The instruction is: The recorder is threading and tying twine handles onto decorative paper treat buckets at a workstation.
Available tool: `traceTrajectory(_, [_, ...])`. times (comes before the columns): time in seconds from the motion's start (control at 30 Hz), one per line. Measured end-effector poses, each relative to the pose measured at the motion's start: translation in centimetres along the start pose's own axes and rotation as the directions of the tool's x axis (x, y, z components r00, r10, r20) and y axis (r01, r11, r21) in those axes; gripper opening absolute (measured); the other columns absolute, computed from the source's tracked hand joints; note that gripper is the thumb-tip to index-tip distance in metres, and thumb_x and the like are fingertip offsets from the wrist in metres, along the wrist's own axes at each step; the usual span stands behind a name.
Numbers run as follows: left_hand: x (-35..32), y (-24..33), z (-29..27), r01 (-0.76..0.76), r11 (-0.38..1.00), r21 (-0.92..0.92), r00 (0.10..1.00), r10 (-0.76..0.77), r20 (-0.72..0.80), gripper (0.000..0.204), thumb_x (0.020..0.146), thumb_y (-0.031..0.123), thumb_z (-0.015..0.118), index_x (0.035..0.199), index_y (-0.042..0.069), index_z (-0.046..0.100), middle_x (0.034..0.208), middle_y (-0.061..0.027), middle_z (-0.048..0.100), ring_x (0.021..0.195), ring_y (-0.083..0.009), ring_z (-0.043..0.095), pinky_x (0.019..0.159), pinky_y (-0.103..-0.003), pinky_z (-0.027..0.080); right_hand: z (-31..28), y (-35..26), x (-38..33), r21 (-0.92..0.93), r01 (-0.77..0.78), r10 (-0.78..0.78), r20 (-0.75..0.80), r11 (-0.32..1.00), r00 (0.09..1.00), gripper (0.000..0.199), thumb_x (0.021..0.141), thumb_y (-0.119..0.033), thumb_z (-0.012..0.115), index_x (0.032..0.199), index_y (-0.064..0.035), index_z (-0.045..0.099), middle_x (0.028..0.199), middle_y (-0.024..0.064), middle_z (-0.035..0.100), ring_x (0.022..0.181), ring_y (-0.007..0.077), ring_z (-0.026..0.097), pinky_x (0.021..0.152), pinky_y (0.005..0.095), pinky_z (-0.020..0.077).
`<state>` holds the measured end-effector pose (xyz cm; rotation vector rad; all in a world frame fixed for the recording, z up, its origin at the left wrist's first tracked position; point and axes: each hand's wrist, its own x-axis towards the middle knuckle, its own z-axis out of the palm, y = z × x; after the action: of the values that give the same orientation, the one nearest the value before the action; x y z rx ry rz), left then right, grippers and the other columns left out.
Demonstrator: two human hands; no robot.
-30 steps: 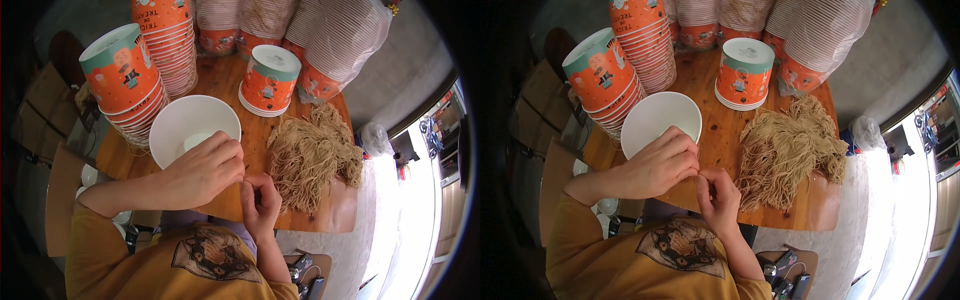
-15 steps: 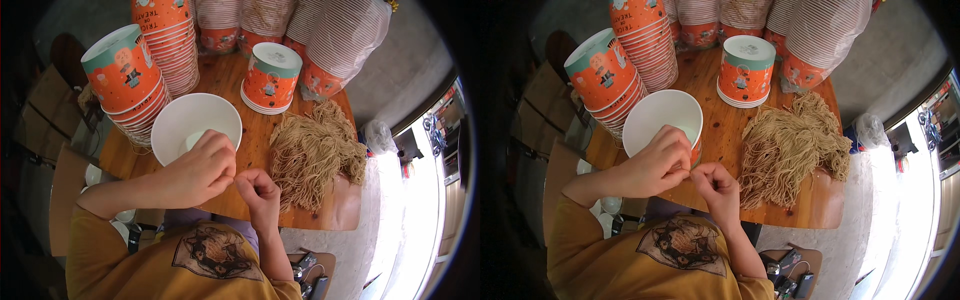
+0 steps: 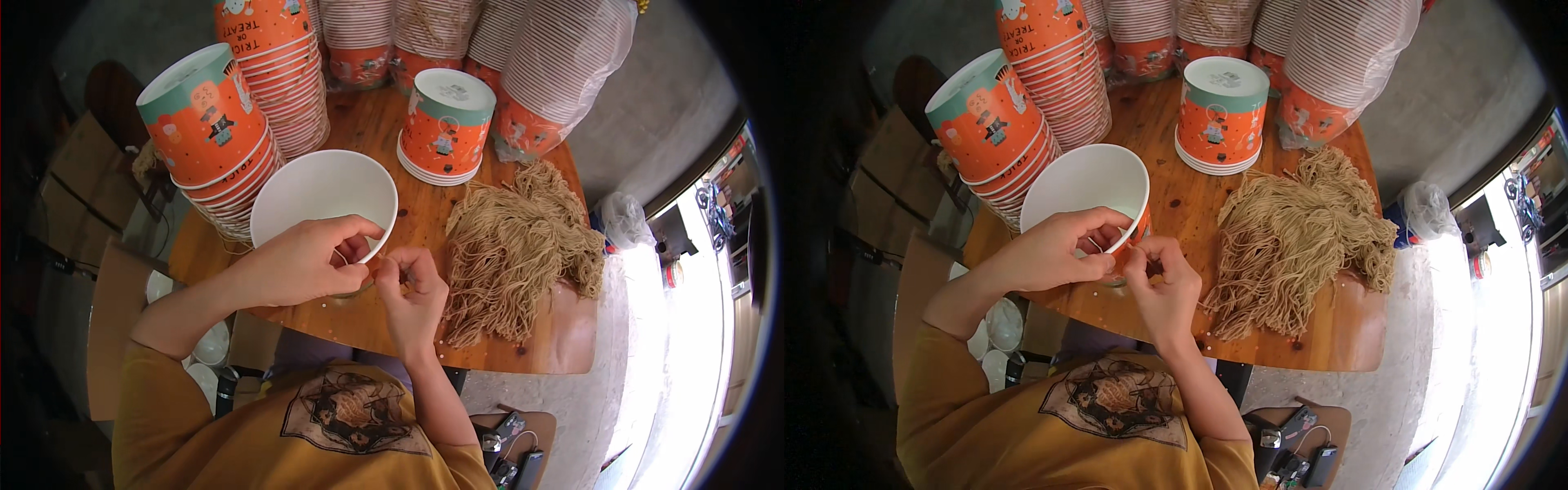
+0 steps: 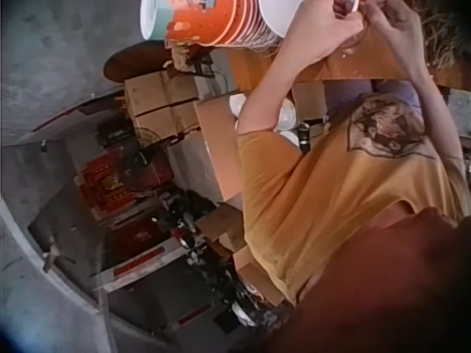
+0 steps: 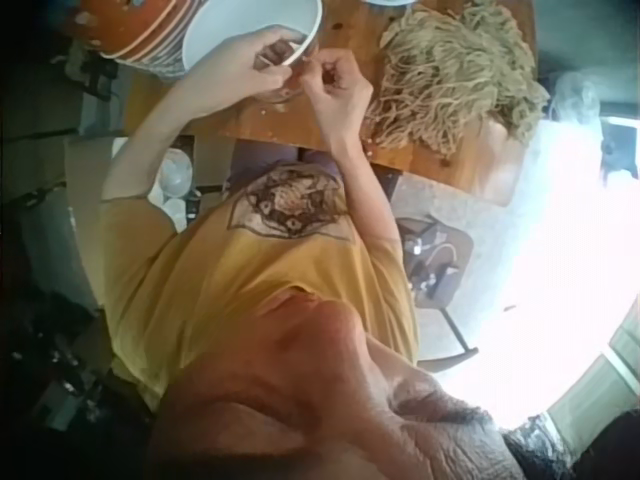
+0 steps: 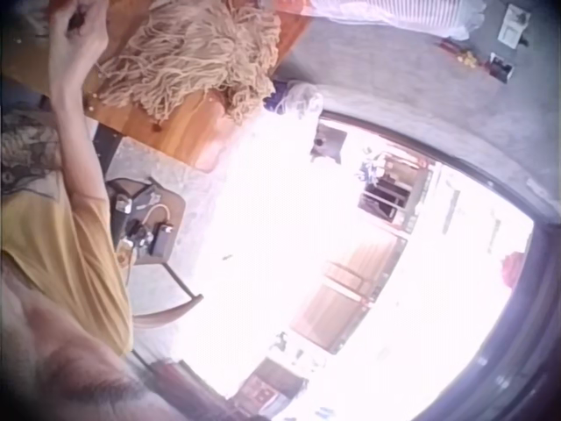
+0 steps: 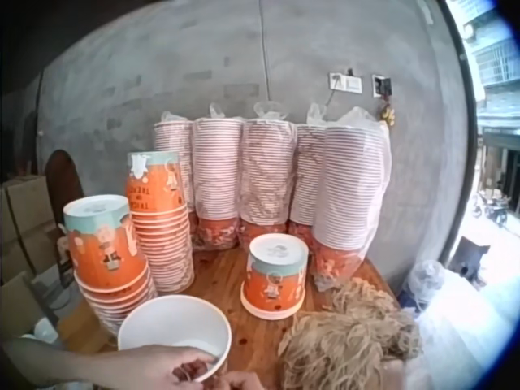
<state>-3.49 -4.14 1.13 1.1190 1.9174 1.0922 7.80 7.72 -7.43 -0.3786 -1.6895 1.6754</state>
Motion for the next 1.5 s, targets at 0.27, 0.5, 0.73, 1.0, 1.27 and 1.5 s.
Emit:
traceTrajectory(0.27, [-0.2,-0.2,-0.1,0.002,0.999,-0.038,1.0,-0.002,0.016,0.04,0.086,0.009,0.062,0.122,-0.003,0.051,0.095,-0.0087,0.062,0.085,-0.0132,0.06,0.076,-0.028,0.051,0.4,-0.4,0.0,-0.044,0.087,-0.087,0.003,0.995,0.996,0.007,0.088,-0.004,0.064,0.088,-0.0009,0.058,0.074,0.0016,0.063,0.067,0.006,0.059,0.063,0.0223,0.0506])
traceTrajectory(0.5, [-0.4,0.0,-0.2,0.007,0.997,-0.076,1.0,-0.005,0.017,0.038,0.086,0.007,0.061,0.122,-0.003,0.051,0.097,-0.008,0.061,0.087,-0.0124,0.06,0.077,-0.027,0.051,0.7,0.1,-0.2,0.053,0.037,-0.037,0.002,0.998,0.999,0.007,0.089,-0.004,0.064,0.089,-0.0009,0.058,0.075,0.0023,0.064,0.068,0.006,0.06,0.063,0.0224,0.0509])
traceTrajectory(0.73, [-0.6,0.1,-0.2,0.011,0.997,-0.072,1.0,-0.009,0.015,0.037,0.087,0.006,0.061,0.122,-0.003,0.051,0.096,-0.007,0.061,0.087,-0.0114,0.059,0.077,-0.027,0.051,0.8,0.2,-0.3,-0.001,0.057,-0.057,0.014,0.998,0.998,0.006,0.089,-0.004,0.064,0.089,-0.0015,0.058,0.075,0.0027,0.064,0.067,0.0068,0.061,0.062,0.0227,0.0512])
traceTrajectory(1.0, [-0.6,-0.8,0.1,0.01,0.975,-0.223,0.999,-0.001,0.041,0.031,0.093,0.009,0.056,0.121,-0.003,0.053,0.094,-0.0063,0.062,0.084,-0.0102,0.058,0.074,-0.025,0.049,0.6,-0.3,-0.4,-0.079,0.06,-0.059,0.012,0.995,0.998,0.008,0.087,-0.004,0.065,0.088,-0.0017,0.057,0.074,0.0034,0.064,0.065,0.0074,0.06,0.061,0.0232,0.0508])
traceTrajectory(1.27, [0.6,-0.3,0.7,0.038,0.999,-0.007,0.999,-0.038,0.002,0.02,0.096,0.015,0.052,0.104,-0.003,0.058,0.088,-0.0079,0.065,0.079,-0.0134,0.06,0.069,-0.029,0.048,-0.3,-0.2,-0.8,-0.171,0.027,-0.025,0.015,0.985,1.0,0.009,0.087,-0.004,0.066,0.088,-0.0017,0.057,0.072,0.0046,0.062,0.061,0.009,0.057,0.06,0.0242,0.0489])
traceTrajectory(1.5, [1.9,0.4,0.9,0.057,0.964,0.26,0.997,-0.066,0.028,0.018,0.096,0.017,0.048,0.097,-0.001,0.052,0.084,-0.0132,0.064,0.077,-0.023,0.064,0.067,-0.035,0.049,-1.0,0.2,-0.8,-0.265,0.066,-0.057,0.041,0.962,0.998,0.011,0.087,-0.005,0.065,0.089,-0.0026,0.055,0.07,0.0063,0.06,0.058,0.0125,0.056,0.059,0.026,0.048])
